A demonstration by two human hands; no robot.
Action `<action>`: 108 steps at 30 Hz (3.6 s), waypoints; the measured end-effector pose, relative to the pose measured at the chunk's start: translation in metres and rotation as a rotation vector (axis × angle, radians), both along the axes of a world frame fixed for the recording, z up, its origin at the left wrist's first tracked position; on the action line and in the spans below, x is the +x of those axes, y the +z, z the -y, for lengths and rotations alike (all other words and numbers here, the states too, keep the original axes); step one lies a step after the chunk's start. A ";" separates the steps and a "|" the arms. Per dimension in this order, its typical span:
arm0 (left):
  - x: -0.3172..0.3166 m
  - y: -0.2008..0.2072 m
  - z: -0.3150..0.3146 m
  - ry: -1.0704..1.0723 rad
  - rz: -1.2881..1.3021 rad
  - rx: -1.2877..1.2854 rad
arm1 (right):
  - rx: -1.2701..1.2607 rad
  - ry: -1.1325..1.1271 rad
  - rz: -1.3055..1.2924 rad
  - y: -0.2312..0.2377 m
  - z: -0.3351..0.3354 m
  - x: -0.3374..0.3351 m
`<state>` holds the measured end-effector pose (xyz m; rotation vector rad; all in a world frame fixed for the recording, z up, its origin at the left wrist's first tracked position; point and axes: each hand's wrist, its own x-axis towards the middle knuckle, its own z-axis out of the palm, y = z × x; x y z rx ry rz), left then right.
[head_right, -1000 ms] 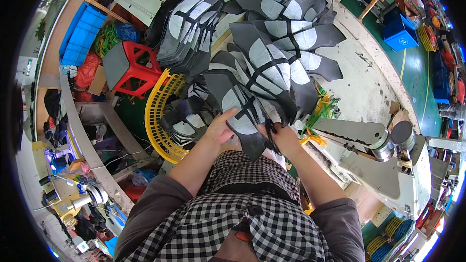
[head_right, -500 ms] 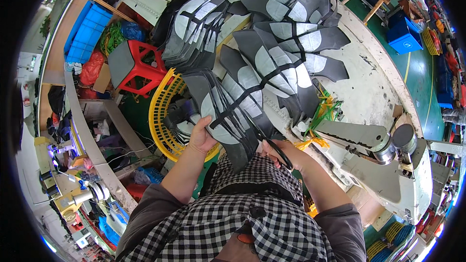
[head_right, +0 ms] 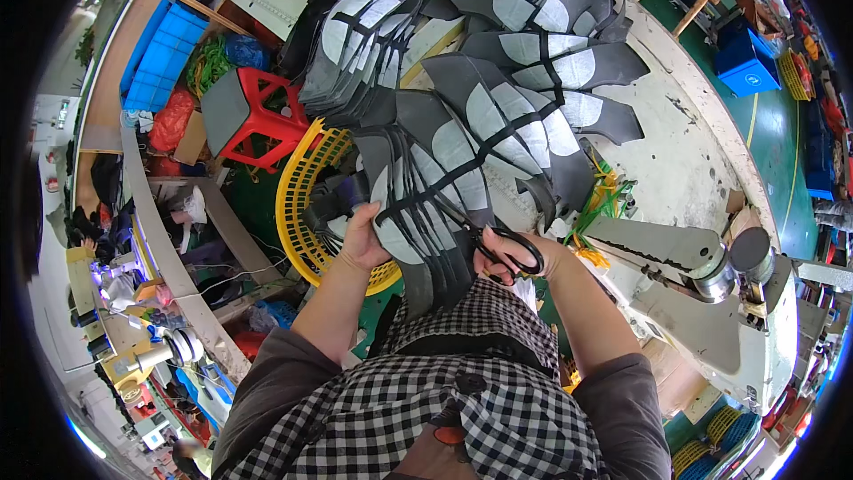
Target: Using scissors to cut and separate shoe components on a factory workbench.
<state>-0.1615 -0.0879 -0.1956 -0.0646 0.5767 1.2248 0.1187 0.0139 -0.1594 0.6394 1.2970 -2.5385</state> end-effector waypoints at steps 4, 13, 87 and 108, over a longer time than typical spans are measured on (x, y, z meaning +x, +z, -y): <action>0.016 0.006 -0.003 0.045 -0.037 -0.040 | -0.149 -0.284 0.194 0.001 0.027 -0.018; 0.027 0.013 -0.014 0.143 -0.306 -0.112 | 0.104 -0.307 0.425 0.017 0.026 0.004; 0.071 0.029 -0.100 -0.118 -0.308 0.050 | 0.194 -0.710 0.616 0.065 0.014 0.029; 0.024 -0.006 -0.034 -0.074 -0.242 -0.121 | -0.126 -0.536 0.415 0.007 0.029 -0.005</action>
